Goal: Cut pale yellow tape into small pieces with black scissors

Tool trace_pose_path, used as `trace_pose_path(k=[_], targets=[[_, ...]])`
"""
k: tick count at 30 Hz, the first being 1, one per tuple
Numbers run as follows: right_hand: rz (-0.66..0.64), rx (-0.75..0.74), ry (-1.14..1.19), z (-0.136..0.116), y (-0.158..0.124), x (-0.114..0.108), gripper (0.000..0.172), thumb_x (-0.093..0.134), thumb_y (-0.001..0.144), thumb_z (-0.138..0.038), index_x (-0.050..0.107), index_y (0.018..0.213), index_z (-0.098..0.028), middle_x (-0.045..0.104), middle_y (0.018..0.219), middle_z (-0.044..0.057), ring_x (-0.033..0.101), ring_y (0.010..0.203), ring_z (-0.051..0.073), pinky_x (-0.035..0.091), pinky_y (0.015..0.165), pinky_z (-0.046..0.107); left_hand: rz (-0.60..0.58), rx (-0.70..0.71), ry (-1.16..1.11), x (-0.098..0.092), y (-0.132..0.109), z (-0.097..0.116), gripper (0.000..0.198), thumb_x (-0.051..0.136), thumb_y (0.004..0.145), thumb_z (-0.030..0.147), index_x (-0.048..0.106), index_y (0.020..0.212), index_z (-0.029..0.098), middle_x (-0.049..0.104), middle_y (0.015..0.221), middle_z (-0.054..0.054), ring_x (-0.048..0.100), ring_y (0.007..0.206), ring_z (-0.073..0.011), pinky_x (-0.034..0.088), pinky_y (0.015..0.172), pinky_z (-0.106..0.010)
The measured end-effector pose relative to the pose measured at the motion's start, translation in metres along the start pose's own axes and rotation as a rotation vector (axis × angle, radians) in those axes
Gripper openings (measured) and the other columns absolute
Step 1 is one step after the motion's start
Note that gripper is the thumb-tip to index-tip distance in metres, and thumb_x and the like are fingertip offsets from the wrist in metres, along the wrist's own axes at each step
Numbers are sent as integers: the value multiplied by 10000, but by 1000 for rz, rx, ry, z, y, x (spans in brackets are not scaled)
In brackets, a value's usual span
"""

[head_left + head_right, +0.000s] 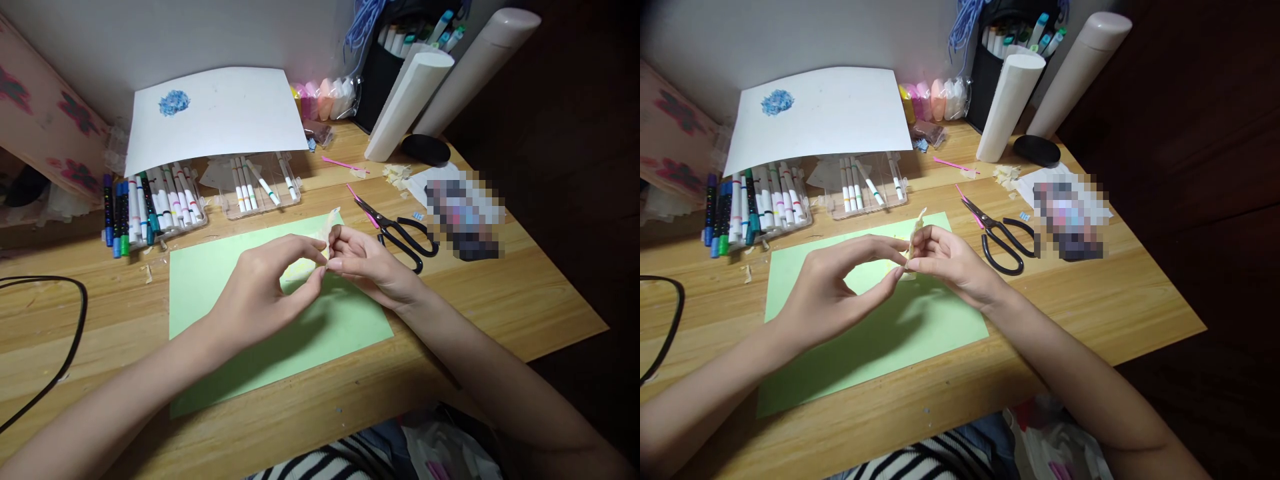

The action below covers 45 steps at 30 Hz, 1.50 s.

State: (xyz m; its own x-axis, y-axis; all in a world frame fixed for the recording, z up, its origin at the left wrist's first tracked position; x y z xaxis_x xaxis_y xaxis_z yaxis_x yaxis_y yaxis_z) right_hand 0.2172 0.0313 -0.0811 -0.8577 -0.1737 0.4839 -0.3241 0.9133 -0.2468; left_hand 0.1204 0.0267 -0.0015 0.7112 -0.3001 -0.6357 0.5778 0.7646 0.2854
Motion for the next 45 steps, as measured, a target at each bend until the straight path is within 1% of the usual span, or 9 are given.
trace_pose_path(k=[10, 14, 18, 22, 26, 30, 33, 36, 45], targets=[[9, -25, -38, -1, 1, -1, 318, 749, 600, -167, 522, 821, -184, 499, 809, -8, 502, 751, 110, 449, 670, 213, 18, -12, -2, 0, 1, -2, 91, 549, 790, 142, 614, 835, 186, 688, 982, -51, 638, 931, -168, 502, 824, -294], [28, -9, -57, -1, 0, -1, 275, 745, 633, -229, 526, 793, -185, 522, 799, -14, 541, 740, 112, 459, 688, 237, 35, -5, 27, 0, 0, -2, 90, 551, 786, 123, 603, 833, 179, 682, 943, -43, 632, 909, -152, 493, 803, -268], [-2, 39, -243, 4, -3, -1, 238, 687, 729, -349, 528, 707, -173, 549, 653, -24, 543, 603, 104, 444, 625, 247, 87, 29, 98, 0, -3, 2, 69, 546, 799, 139, 591, 836, 177, 655, 948, -52, 615, 878, -142, 485, 763, -255], [4, 47, -403, 4, -5, -2, 266, 703, 718, -363, 535, 658, -165, 534, 568, -36, 497, 527, 90, 395, 540, 223, 89, 10, 105, 1, -4, 1, 56, 532, 810, 157, 584, 821, 177, 629, 860, -46, 587, 806, -143, 475, 708, -261], [36, 8, -396, -2, -5, -3, 245, 727, 699, -334, 559, 676, -157, 542, 584, -35, 505, 533, 84, 411, 539, 215, 43, -73, 42, 5, -3, -7, 58, 544, 800, 165, 601, 813, 166, 621, 833, -41, 577, 775, -143, 461, 689, -262], [-11, 14, -338, -1, -5, -2, 208, 703, 733, -321, 585, 704, -152, 552, 616, -26, 502, 527, 79, 413, 494, 201, -3, -195, -81, 8, -2, -18, 68, 547, 803, 176, 613, 802, 164, 629, 840, -30, 583, 793, -141, 454, 727, -267], [-44, 43, -259, 1, -6, 0, 190, 697, 739, -301, 587, 698, -153, 555, 618, -20, 503, 542, 81, 405, 473, 188, -54, -321, -235, 14, -3, -26, 74, 533, 813, 180, 603, 801, 159, 636, 851, -28, 592, 813, -138, 456, 760, -263], [-35, 42, -183, -1, -6, 1, 178, 692, 734, -274, 571, 680, -155, 552, 629, -18, 507, 572, 86, 410, 485, 185, -85, -425, -406, 20, -4, -32, 65, 519, 815, 168, 581, 809, 154, 637, 853, -22, 602, 813, -132, 463, 768, -252], [-15, -31, -121, -11, -7, 1, 124, 618, 769, -221, 547, 689, -157, 513, 666, -23, 468, 594, 79, 372, 534, 190, -17, -536, -517, 17, -7, -42, 79, 527, 823, 219, 539, 774, 159, 589, 782, 14, 550, 733, -101, 430, 695, -219]])
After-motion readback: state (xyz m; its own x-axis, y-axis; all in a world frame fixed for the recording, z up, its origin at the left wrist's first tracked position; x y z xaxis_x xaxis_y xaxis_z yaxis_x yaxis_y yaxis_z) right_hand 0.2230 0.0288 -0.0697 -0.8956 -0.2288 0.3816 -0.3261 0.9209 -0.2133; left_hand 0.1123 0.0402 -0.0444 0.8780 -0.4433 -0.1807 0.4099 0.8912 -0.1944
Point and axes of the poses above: each hand's wrist, its own y-axis towards the middle knuckle, its own x-axis out of the palm, z = x × y, the point moved 9 cm from there along y, towards the middle knuckle
